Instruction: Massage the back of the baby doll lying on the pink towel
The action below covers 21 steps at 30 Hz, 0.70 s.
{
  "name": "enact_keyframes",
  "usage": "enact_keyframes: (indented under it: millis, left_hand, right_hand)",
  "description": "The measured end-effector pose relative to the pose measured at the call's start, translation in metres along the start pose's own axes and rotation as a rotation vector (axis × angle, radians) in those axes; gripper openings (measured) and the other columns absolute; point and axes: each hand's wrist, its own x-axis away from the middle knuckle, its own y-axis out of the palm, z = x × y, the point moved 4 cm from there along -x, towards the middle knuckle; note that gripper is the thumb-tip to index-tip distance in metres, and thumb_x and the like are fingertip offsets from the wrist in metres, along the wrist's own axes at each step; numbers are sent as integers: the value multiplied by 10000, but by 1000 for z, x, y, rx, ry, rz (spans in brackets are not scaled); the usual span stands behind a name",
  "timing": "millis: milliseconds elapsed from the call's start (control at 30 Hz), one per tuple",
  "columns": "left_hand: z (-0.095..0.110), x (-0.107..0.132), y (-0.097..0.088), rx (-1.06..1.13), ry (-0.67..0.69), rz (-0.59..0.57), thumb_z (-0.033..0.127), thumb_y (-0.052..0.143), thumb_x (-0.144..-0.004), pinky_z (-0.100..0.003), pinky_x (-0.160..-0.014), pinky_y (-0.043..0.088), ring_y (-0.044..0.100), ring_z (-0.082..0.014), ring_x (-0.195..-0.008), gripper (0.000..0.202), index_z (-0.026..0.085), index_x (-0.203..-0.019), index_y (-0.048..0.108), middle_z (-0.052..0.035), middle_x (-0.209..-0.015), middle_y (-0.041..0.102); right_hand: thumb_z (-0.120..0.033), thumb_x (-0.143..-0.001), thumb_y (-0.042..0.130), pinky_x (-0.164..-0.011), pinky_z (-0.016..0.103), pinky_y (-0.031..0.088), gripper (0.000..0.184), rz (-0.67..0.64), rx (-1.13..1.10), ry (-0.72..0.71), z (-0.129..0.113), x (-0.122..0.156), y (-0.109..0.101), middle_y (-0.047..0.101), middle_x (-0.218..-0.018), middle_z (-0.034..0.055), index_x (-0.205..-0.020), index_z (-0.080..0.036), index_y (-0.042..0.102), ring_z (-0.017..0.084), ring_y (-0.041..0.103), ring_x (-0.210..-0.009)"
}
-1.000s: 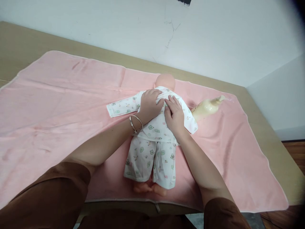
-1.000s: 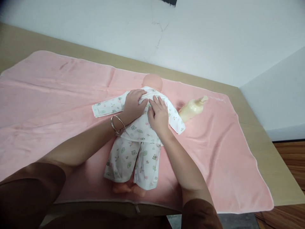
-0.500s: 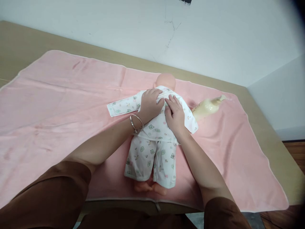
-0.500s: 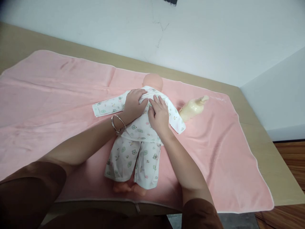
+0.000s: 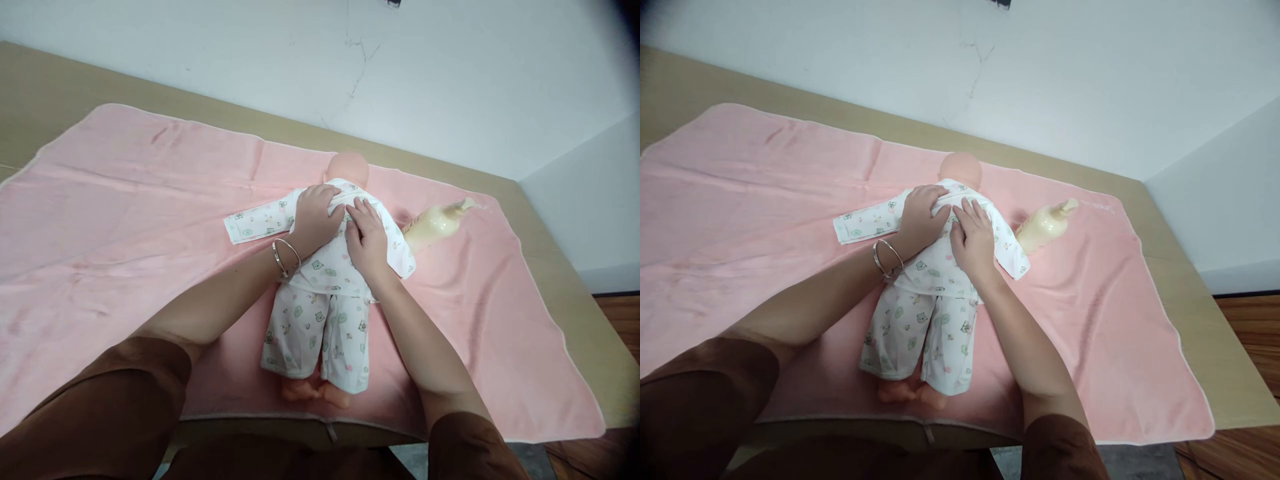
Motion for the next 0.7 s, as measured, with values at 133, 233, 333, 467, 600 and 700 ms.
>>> enact_keyframes:
  millis: [133,233,333,467,600,700]
  left_hand:
    - [0,0,0,0,-9,-18,237,518,-846,-419,-1052,433,600,-254,-1139,284,183,-1095,643,-88,-1185,692]
    - [0,0,0,4,-10,-18,240,521,-844,-420,-1054,430,597,-256,-1135,285,179,-1093,646,-90,-1186,690]
    - [-1,0,1,9,-6,-14,238,524,-837,-422,-1048,432,597,-257,-1130,284,180,-1086,646,-90,-1183,690]
    - [-2,0,2,13,0,-6,236,519,-840,-423,-1045,433,595,-253,-1132,281,193,-1090,639,-83,-1185,687]
    - [-2,0,1,1,6,-8,243,516,-842,-417,-1040,437,597,-250,-1125,278,196,-1087,638,-78,-1182,688]
    - [-1,0,-1,1,3,-18,243,513,-840,-417,-1040,437,598,-251,-1130,279,200,-1086,638,-77,-1188,688]
  right_hand:
    - [-265,-955,410,-1180,575,338,393,3,-3,2,0,0,0,555,-1449,44,-1281,-235,630,269,397,-1440]
    - [-270,-958,409,-1178,576,341,391,-1,-6,0,1,0,0,561,-1443,45,-1279,-238,630,271,395,-1440]
    - [-272,-958,411,-1180,574,340,390,6,-11,-2,2,0,1,563,-1441,43,-1278,-241,631,269,398,-1438]
    - [-265,-953,407,-1183,571,336,398,2,-12,5,1,0,0,557,-1448,38,-1284,-242,629,261,390,-1444]
    - [-252,-949,411,-1191,544,332,402,-5,-1,8,-1,-1,0,560,-1444,69,-1279,-201,636,265,391,-1443]
    - [-252,-952,413,-1193,535,331,398,-6,1,9,-1,-1,0,562,-1442,76,-1276,-195,637,264,392,-1442]
